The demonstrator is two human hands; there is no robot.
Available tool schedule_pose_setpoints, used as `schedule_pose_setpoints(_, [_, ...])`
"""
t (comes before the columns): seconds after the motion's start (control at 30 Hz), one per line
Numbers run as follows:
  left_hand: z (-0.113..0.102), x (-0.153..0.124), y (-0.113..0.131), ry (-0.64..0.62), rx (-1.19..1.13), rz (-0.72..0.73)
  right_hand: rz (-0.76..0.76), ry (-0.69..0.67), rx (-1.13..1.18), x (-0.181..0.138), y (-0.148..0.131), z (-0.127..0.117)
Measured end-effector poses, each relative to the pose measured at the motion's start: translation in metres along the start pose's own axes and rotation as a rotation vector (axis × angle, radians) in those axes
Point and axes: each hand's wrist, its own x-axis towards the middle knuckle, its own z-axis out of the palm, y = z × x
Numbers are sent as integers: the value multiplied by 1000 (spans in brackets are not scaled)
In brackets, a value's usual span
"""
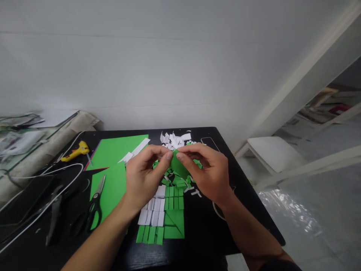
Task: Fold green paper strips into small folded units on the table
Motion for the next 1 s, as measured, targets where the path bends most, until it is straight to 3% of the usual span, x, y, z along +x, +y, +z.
schedule_pose_setpoints(0.2, [-4, 0, 2, -89, 69, 13, 33, -66, 68, 2, -1, -1])
schedule_pose_setpoints(0.43, [-4, 4, 9, -142, -77, -130, 107, 14, 117, 2, -2, -1])
schedule_pose_setpoints(0.8, [-3, -1, 3, -83, -53, -78, 147, 31, 123, 1, -2, 3])
schedule_pose_setpoints(1.0, [-1, -1, 8, -78, -122, -134, 108, 64, 148, -2, -3, 8])
